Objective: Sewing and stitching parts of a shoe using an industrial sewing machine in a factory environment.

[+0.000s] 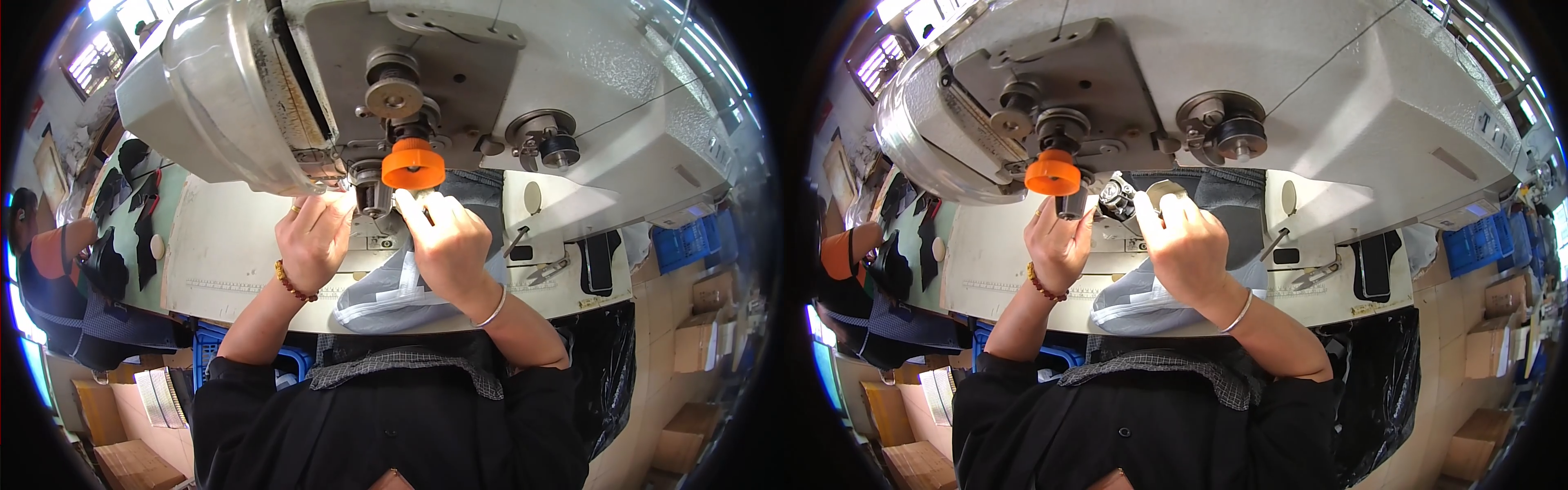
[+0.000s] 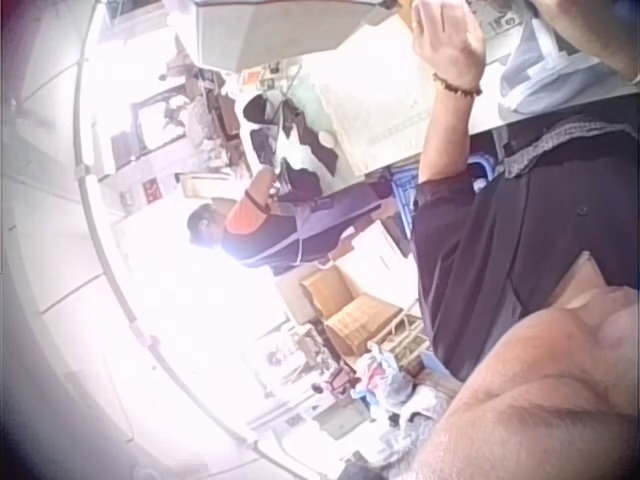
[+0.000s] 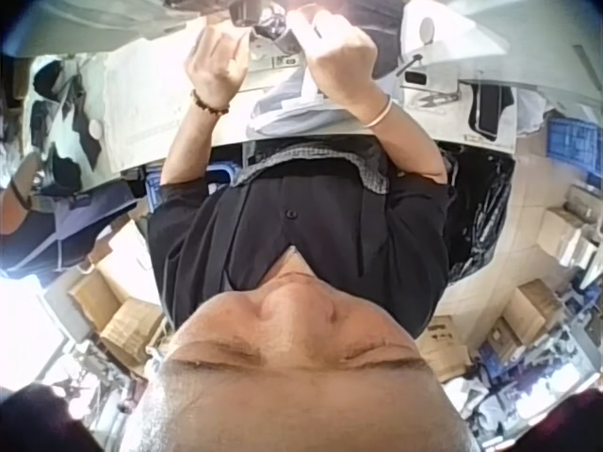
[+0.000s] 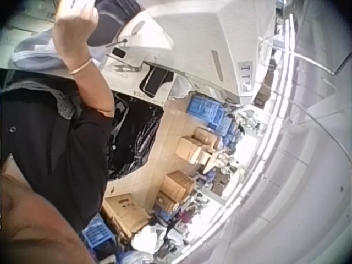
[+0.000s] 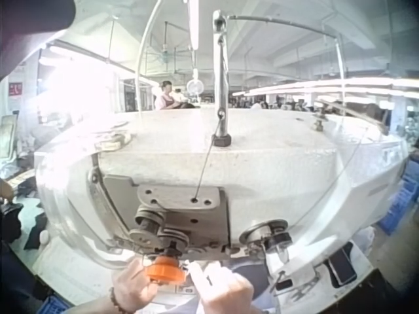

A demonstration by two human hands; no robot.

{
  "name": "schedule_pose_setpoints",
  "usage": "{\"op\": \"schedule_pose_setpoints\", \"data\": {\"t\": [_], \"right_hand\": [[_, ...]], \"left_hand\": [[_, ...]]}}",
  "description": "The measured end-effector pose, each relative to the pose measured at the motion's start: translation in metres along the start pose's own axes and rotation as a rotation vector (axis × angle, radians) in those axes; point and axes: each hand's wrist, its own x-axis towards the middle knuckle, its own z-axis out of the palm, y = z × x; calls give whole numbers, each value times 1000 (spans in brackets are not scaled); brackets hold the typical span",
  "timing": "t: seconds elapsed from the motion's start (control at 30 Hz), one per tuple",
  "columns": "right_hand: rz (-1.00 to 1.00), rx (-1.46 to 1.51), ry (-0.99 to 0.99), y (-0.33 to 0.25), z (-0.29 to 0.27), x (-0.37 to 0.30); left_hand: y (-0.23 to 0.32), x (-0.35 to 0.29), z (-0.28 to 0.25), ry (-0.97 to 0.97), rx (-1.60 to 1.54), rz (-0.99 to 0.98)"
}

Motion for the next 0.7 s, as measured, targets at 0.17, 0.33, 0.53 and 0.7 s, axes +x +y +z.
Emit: {"op": "schedule_pose_setpoints", "data": {"t": [0.17, 0.33, 0.53, 0.7], "right_hand": [[-29, -27, -8, 2, -1, 1], [-23, -64, -69, 2, -3, 1], [551, 335, -285, 50, -5, -10], [576, 875, -527, 90, 29, -33]], "left_hand": [[0, 0, 0, 6, 1, 6], [1, 0, -2, -21, 5, -8], [4, 3, -2, 7, -63, -25], [5, 2, -3, 3, -84, -65]]}}
